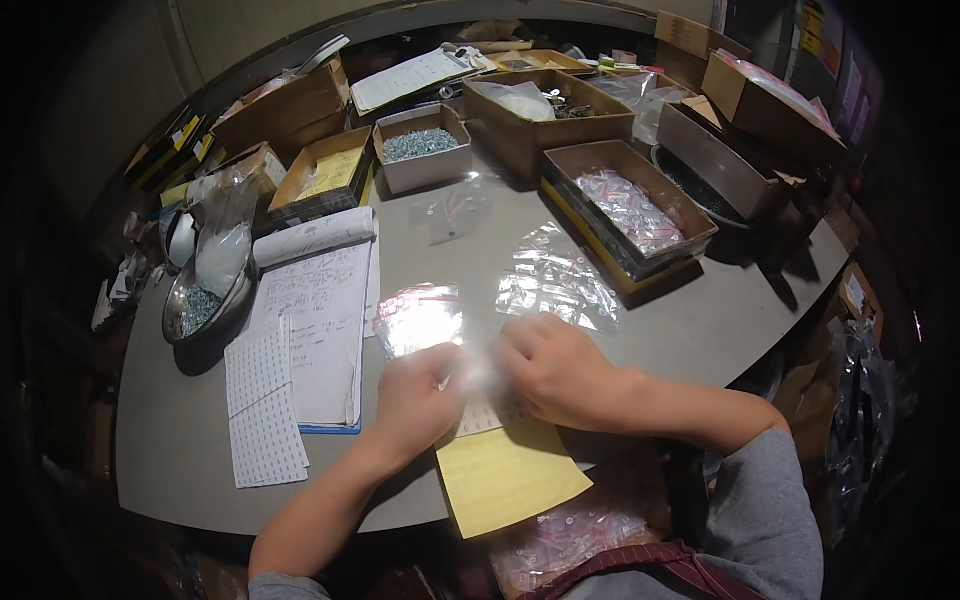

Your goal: The person repeatedly peels small round stickers from a yellow sheet and affixes them to small clear plastic pouches on a cluttered worktable. The pouches are placed into a cardboard box after labeling.

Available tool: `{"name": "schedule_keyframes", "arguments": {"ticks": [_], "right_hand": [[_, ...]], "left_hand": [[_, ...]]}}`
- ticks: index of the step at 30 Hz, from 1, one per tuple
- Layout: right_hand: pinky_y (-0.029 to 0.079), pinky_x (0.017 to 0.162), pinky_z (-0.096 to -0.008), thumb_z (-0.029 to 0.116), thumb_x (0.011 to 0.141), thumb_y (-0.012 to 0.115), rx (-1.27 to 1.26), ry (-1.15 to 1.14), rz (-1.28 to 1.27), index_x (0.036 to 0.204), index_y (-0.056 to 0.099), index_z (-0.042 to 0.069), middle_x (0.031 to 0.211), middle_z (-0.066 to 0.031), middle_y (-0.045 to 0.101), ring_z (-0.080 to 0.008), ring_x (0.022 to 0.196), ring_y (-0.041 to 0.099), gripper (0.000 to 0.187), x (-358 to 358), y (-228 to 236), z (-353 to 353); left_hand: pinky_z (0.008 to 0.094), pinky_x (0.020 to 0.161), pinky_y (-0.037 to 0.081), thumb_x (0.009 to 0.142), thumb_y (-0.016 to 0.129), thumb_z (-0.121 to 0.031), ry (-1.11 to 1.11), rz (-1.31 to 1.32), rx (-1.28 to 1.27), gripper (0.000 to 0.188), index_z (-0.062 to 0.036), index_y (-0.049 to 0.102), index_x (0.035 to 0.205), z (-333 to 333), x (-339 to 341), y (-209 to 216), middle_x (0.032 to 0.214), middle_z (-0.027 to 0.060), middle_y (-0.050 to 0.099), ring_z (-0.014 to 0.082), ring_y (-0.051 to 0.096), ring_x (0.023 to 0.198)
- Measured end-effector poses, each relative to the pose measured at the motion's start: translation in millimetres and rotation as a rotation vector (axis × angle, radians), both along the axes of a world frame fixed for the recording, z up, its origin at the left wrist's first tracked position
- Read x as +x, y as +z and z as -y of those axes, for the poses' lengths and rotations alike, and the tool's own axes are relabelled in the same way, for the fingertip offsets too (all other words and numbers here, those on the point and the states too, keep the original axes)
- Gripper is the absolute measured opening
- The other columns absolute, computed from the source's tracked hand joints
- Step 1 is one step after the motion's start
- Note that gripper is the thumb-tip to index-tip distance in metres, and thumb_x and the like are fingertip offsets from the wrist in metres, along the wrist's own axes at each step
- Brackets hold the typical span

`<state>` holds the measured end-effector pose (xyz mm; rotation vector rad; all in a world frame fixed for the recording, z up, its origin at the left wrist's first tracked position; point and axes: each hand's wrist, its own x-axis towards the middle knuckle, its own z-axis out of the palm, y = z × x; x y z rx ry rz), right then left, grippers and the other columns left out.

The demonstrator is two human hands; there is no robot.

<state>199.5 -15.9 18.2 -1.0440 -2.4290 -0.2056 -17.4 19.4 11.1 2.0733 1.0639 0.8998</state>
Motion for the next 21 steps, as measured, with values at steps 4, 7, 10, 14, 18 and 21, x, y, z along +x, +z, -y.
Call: {"name": "schedule_keyframes", "arguments": {"ticks": [4, 7, 10, 14, 18, 21], "right_hand": [[0.053, 0.08, -0.0436, 0.008, 0.077, 0.073, 0.034, 0.099, -0.022, 0.097, 0.061, 0.003, 0.099, -0.0149, 0.062, -0.0361, 0.093, 0.062, 0.024, 5, 5, 4], [0.053, 0.073, -0.0355, 0.003, 0.086, 0.073, -0.141, 0.051, -0.27, 0.105, 0.065, 0.001, 0.093, -0.0107, 0.064, -0.0267, 0.082, 0.065, 0.021, 17, 29, -3], [0.052, 0.072, -0.0319, 0.005, 0.092, 0.072, -0.31, 0.007, -0.417, 0.104, 0.065, 0.0, 0.088, -0.0088, 0.065, -0.0186, 0.078, 0.066, 0.015, 27, 28, -28], [0.05, 0.072, -0.029, 0.014, 0.099, 0.069, -0.78, -0.079, -0.471, 0.101, 0.065, -0.002, 0.086, -0.007, 0.065, -0.0108, 0.078, 0.062, 0.016, 24, 22, -60], [0.051, 0.073, -0.0298, 0.018, 0.096, 0.068, -0.848, -0.096, -0.292, 0.101, 0.068, -0.002, 0.084, -0.0093, 0.07, -0.013, 0.077, 0.062, 0.02, 11, 20, -82], [0.056, 0.083, -0.0408, 0.024, 0.088, 0.069, -0.846, -0.141, -0.193, 0.103, 0.074, -0.001, 0.096, -0.0199, 0.075, -0.0327, 0.091, 0.073, 0.03, 2, 22, -90]], "left_hand": [[0.0434, 0.082, 0.053, 0.089, 0.068, -0.018, 0.019, -0.172, 0.046, 0.015, -0.004, 0.073, 0.094, 2, -1, 10, 0.098, 0.0187, 0.072, 0.0369, 0.069, 0.095], [0.044, 0.094, 0.049, 0.084, 0.07, -0.012, 0.073, -0.341, 0.47, 0.013, -0.0054, 0.07, 0.095, 2, -2, 3, 0.117, 0.0219, 0.069, 0.0391, 0.063, 0.114], [0.0452, 0.101, 0.047, 0.081, 0.069, -0.008, 0.066, -0.386, 0.617, 0.018, -0.0022, 0.066, 0.098, 0, -1, -3, 0.125, 0.0253, 0.065, 0.0409, 0.059, 0.123], [0.0465, 0.103, 0.048, 0.08, 0.068, -0.006, -0.104, -0.385, 0.49, 0.023, 0.0037, 0.061, 0.1, 7, 3, -22, 0.12, 0.0277, 0.067, 0.0418, 0.061, 0.12], [0.0474, 0.102, 0.048, 0.08, 0.067, -0.006, -0.133, -0.279, 0.551, 0.023, 0.0039, 0.06, 0.1, 10, 6, -23, 0.117, 0.0287, 0.068, 0.0434, 0.063, 0.119], [0.0474, 0.103, 0.048, 0.082, 0.066, -0.006, -0.121, -0.281, 0.549, 0.021, 0.0034, 0.06, 0.099, 10, 6, -25, 0.118, 0.0286, 0.068, 0.0431, 0.062, 0.12]]}}
